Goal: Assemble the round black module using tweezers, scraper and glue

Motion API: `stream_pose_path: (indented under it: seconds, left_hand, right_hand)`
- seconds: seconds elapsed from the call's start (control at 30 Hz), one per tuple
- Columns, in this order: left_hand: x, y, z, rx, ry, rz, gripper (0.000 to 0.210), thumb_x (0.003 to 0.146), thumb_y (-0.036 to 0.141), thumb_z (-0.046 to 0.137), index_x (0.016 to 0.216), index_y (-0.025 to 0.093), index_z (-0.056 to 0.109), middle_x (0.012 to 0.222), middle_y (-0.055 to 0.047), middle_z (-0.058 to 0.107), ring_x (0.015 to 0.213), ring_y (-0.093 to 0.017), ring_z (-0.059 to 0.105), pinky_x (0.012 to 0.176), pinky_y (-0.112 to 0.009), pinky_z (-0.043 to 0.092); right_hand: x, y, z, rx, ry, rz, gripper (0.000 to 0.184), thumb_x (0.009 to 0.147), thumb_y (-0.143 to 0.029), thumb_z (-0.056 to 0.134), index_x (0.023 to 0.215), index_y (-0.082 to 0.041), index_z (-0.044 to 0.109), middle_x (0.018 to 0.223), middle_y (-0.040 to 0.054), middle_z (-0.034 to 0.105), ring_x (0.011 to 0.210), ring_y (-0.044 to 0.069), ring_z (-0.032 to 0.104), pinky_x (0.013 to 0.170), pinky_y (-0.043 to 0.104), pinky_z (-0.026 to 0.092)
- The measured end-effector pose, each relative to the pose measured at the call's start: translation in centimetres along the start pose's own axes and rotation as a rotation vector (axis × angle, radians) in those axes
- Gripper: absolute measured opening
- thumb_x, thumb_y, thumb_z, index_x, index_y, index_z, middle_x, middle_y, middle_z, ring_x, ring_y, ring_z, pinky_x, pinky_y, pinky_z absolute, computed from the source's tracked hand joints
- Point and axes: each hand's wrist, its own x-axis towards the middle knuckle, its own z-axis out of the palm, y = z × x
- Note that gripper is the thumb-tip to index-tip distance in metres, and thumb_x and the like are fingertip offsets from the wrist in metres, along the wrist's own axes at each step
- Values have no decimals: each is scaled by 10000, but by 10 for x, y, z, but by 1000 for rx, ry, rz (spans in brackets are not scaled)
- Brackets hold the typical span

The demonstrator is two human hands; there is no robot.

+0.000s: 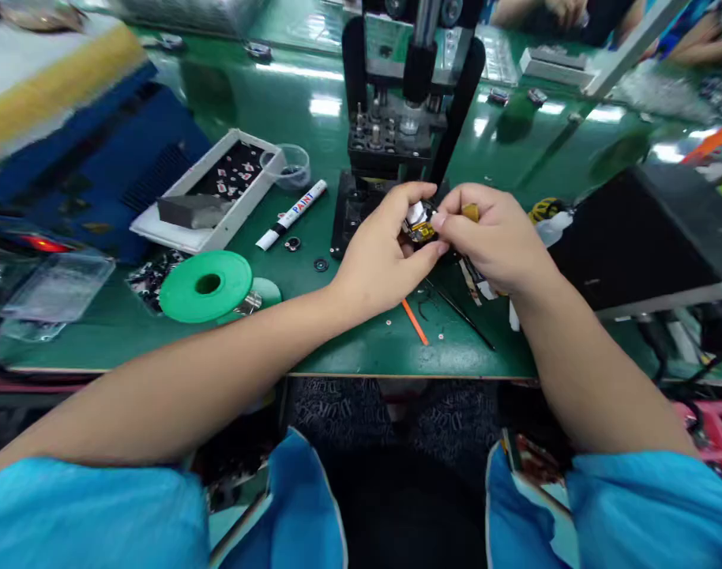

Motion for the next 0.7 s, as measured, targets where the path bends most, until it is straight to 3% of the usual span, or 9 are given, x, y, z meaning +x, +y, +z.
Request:
stream_pose_path:
  seconds: [0.13,0.27,0.33,0.5,0.7]
  left_hand:
    - [0,-3,-3,-16,21,-25,456,914,199,838,1314,273,632,1092,-24,691,863,-188,686,731,-336,593]
    - [0,-5,-2,-52,43,-21,404,936,206,813,1281,283,618,1068,-17,685,886,-195,704,771,-353,627]
    - [0,-5,-2,-48,46,-2,404,925,196,799,1277,281,620,1066,-17,681,869,-190,694,751,-349,619]
    - [0,-1,-4,-32,61,-11,387,938,281,825,1274,283,633,1049,-22,654,885,-201,684,744,-349,607]
    - [0,3,-1,-57,59,-38,375,986,396,826,1282,285,623,1039,-27,651,892,-202,683,746,-344,613]
  right_hand:
    - [2,8,1,62,-14,5,266,956,-331,836,779,-232,662,707,-32,590,645,123,467,608,312,333]
    - [5,13,2,211,-15,2,627,1012,-792,731,732,-246,602,746,3,627,622,131,515,584,313,406]
    - [5,14,2,228,7,-39,722,1004,-899,631,700,-245,594,785,28,663,669,150,574,629,328,475]
    - [3,14,0,17,113,-109,743,1049,-908,498,759,-254,697,773,21,616,731,176,567,734,352,513]
    - [5,17,-4,-164,262,-168,751,1128,-850,385,756,-258,657,781,13,619,825,188,602,863,372,507]
